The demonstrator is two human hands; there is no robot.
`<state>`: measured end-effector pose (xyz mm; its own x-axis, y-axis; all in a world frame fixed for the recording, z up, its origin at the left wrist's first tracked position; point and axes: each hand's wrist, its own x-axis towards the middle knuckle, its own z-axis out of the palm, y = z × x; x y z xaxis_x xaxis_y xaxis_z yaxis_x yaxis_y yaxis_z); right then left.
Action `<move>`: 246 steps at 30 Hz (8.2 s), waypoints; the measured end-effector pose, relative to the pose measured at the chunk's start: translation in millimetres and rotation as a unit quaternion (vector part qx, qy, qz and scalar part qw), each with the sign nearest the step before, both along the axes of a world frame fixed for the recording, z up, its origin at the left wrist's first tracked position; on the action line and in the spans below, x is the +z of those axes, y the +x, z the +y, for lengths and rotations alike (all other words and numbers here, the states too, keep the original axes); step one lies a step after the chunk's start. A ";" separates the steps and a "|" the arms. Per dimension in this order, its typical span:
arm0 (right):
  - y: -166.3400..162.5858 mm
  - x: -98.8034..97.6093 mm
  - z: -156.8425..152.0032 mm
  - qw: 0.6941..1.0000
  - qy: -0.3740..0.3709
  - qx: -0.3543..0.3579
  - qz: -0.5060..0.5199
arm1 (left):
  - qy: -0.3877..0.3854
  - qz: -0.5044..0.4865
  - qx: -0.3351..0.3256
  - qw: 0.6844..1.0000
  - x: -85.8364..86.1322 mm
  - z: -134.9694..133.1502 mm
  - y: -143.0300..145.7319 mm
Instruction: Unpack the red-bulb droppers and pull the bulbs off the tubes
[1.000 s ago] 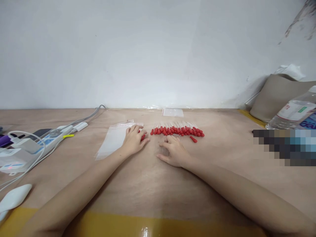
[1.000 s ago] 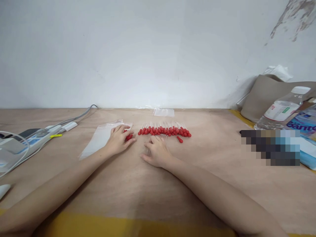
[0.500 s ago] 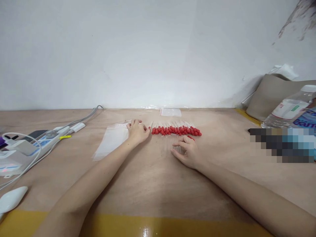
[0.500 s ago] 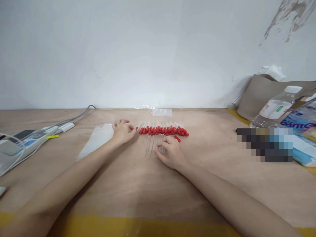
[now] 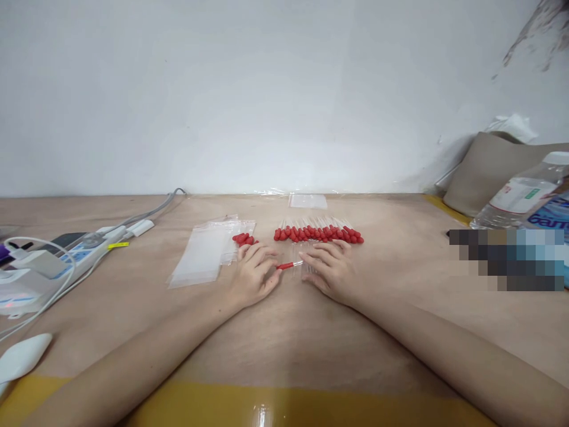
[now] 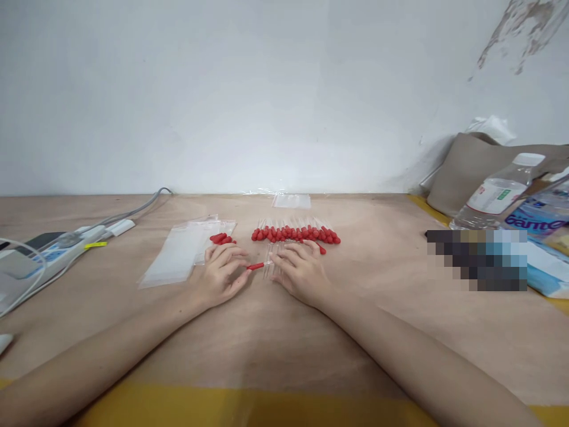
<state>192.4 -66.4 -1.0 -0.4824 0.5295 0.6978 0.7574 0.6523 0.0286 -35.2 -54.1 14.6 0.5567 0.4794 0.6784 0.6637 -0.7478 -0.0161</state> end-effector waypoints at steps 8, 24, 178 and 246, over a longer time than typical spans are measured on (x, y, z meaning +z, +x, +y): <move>-9.7 -3.1 2.5 0.999 -0.018 0.017 -0.028 | -0.049 0.009 -0.057 0.997 -4.7 3.6 6.2; -12.7 -3.4 -2.1 0.995 0.018 0.088 -0.040 | -0.100 0.121 -0.077 0.985 3.6 -5.0 17.5; 14.1 -3.7 11.4 0.995 -0.026 -0.025 0.093 | -0.106 -0.084 0.049 0.990 6.3 35.2 -28.2; -0.1 -3.6 14.4 0.992 -0.089 0.092 0.008 | -0.012 -0.013 -0.179 0.984 -5.7 22.8 -8.2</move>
<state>192.3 -52.0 -4.6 -0.5717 0.5491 0.6096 0.6248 0.7730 -0.1102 -43.4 -31.3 8.9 0.6755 0.2724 0.6852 0.3581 -0.9335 0.0181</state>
